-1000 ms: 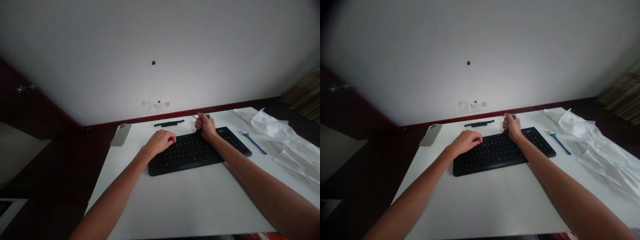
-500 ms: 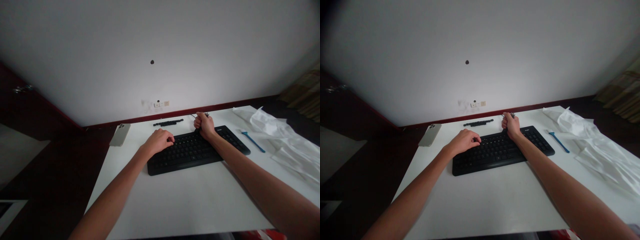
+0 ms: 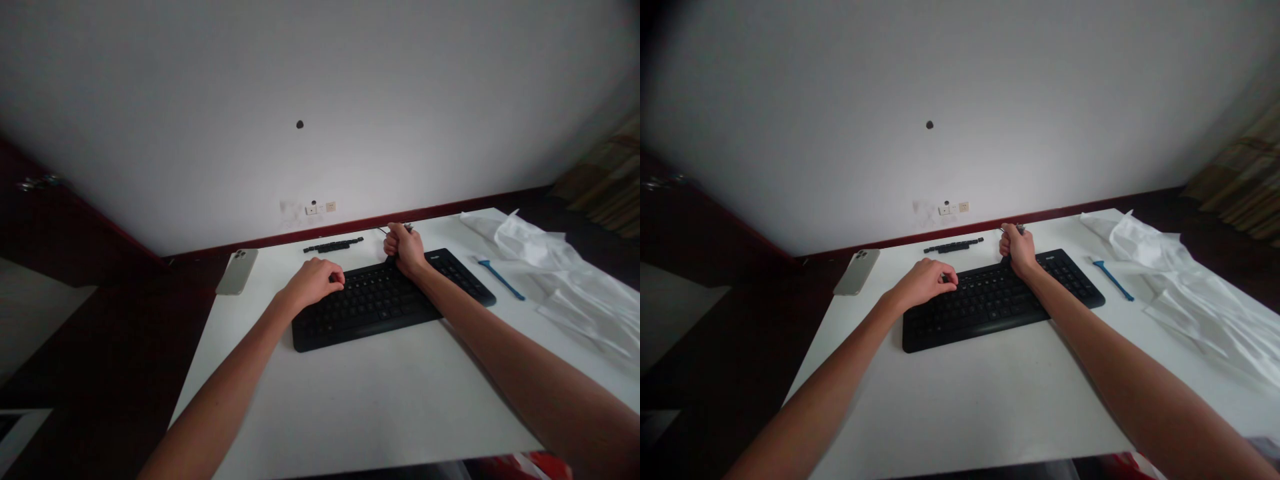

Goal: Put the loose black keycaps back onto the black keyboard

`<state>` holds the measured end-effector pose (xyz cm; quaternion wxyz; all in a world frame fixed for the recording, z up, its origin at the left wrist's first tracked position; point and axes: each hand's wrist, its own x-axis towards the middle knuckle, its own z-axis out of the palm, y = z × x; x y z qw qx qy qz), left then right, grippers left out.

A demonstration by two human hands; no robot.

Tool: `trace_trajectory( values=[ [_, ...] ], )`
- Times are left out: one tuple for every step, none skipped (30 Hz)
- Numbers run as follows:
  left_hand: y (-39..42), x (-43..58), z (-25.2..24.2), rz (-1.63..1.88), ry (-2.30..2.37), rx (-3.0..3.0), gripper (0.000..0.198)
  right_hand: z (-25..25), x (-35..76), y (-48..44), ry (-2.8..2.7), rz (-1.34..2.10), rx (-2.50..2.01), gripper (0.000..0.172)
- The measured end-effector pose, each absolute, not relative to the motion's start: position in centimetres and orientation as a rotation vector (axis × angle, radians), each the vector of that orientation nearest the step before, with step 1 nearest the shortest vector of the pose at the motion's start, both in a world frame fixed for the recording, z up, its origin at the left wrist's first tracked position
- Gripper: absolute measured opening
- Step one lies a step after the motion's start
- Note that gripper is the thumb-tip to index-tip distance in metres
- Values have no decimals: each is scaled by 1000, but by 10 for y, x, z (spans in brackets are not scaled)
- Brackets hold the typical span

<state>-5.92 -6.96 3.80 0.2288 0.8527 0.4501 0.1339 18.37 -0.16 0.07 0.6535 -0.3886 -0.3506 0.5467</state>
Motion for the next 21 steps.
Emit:
trace_trajectory(
  values=[
    [-70,-59,38,357,1240,2360,4,1,184,-2,-795,1240,-881,47],
    [-70,-58,37,348,1240,2373,4,1,183,-2,-796,1240,-881,47],
    [-70,-58,37,342,1240,2387,4,1,183,-2,-797,1239,-881,46],
    [-71,-57,36,338,1237,2400,4,2,183,-2,-798,1239,-880,46],
    [-71,-57,36,336,1229,2410,4,2,183,-2,-799,1237,-879,45],
    [-72,-57,35,337,1219,2416,5,2,183,-2,-799,1234,-879,45],
    [-72,-57,35,340,1209,2418,5,2,183,-2,-799,1230,-880,45],
    [-72,-57,35,344,1200,2418,5,2,183,-2,-800,1227,-882,45],
    [-72,-57,35,349,1192,2418,4,2,183,-3,-803,1223,-884,45],
    [-73,-57,35,355,1187,2418,4,2,183,-3,-806,1220,-888,45],
    [-73,-57,35,359,1183,2419,4,2,183,-3,-809,1219,-891,46],
    [-73,-57,35,362,1180,2422,4,2,183,-3,-811,1218,-891,46],
    [-73,-58,35,362,1178,2422,4,2,183,-3,-811,1219,-891,46],
    [-73,-58,35,361,1179,2419,4,2,182,-3,-809,1221,-891,46],
    [-73,-58,36,357,1181,2410,3,2,182,-3,-806,1223,-890,46],
    [-73,-58,36,354,1184,2396,3,2,182,-3,-802,1225,-890,47],
    [-73,-59,37,352,1187,2377,2,2,182,-3,-799,1227,-891,48],
    [-73,-59,38,356,1191,2356,1,2,182,-3,-796,1230,-891,48],
    [-72,-60,39,365,1194,2338,1,2,182,-3,-794,1231,-890,49],
    [-71,-60,40,386,1198,2328,2,2,182,-3,-792,1231,-887,50],
    [-70,-61,41,419,1203,2326,4,2,183,-3,-790,1232,-883,50]
  ],
)
